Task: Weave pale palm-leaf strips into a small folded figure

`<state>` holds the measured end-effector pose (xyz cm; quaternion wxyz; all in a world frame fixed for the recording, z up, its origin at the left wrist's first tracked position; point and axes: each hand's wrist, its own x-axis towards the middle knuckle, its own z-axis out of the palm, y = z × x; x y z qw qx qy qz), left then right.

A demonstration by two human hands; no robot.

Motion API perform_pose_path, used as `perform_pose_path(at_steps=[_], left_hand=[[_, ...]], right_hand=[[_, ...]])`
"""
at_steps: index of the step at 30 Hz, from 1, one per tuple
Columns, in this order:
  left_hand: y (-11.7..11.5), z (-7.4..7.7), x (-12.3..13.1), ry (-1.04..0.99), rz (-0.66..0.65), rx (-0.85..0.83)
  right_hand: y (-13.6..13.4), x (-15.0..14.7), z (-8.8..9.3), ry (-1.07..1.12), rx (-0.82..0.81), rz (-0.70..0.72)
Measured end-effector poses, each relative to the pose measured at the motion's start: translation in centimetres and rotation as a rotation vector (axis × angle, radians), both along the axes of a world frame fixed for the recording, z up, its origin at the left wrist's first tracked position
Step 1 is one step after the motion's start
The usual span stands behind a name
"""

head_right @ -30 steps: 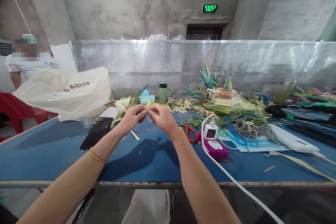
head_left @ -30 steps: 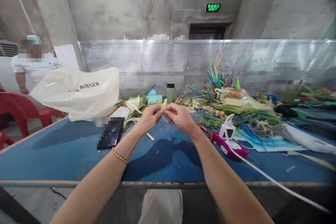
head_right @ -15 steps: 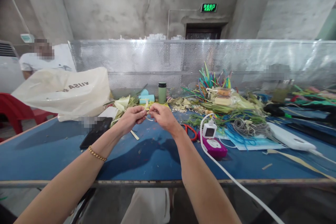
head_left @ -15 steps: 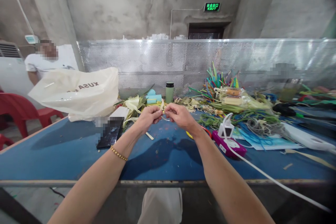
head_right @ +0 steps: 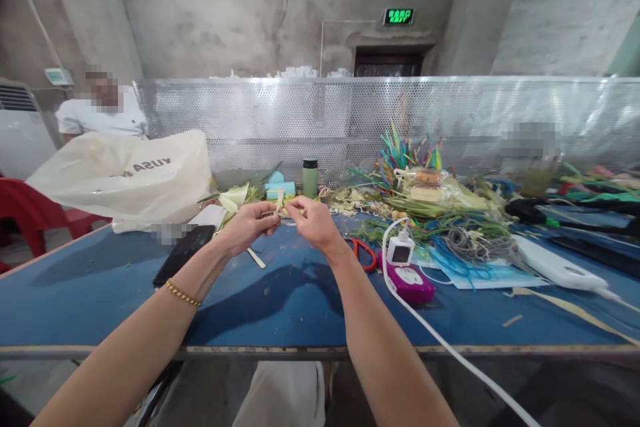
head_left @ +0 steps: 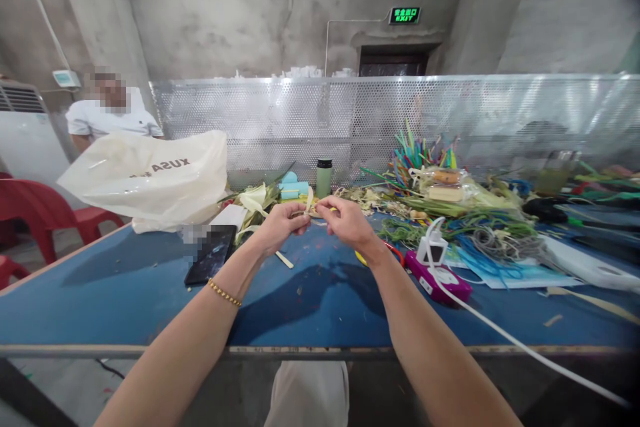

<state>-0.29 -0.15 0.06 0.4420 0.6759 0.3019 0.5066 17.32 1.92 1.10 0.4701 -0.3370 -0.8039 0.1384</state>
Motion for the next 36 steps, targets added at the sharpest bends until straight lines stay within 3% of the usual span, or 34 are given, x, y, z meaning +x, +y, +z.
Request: perform_pose_path(at_steps=[4, 7, 13, 19, 36], left_hand=[[-0.1, -0.1, 0.3, 0.071, -0.022, 0.02], [-0.4, 0.0, 0.5, 0.083, -0.05, -0.005], [-0.7, 0.2, 0.7, -0.087, -0.093, -0.078], [-0.6, 0.0, 0.9, -0.187, -0.141, -0.164], [-0.5, 0.1, 0.6, -0.137, -0.199, -0.174]], right_hand=[[0.0, -0.1, 0.2, 0.029, 0.182, -0.119], [0.1, -0.2, 0.1, 0.064, 0.076, -0.03], [0.1, -0.5, -0.1, 0.223, -0.084, 0.165], [-0.2, -1.0, -0.4, 0.269, -0.104, 0.181], [-0.8, -1.8, -0.6, 0.356, -0.081, 0.132]])
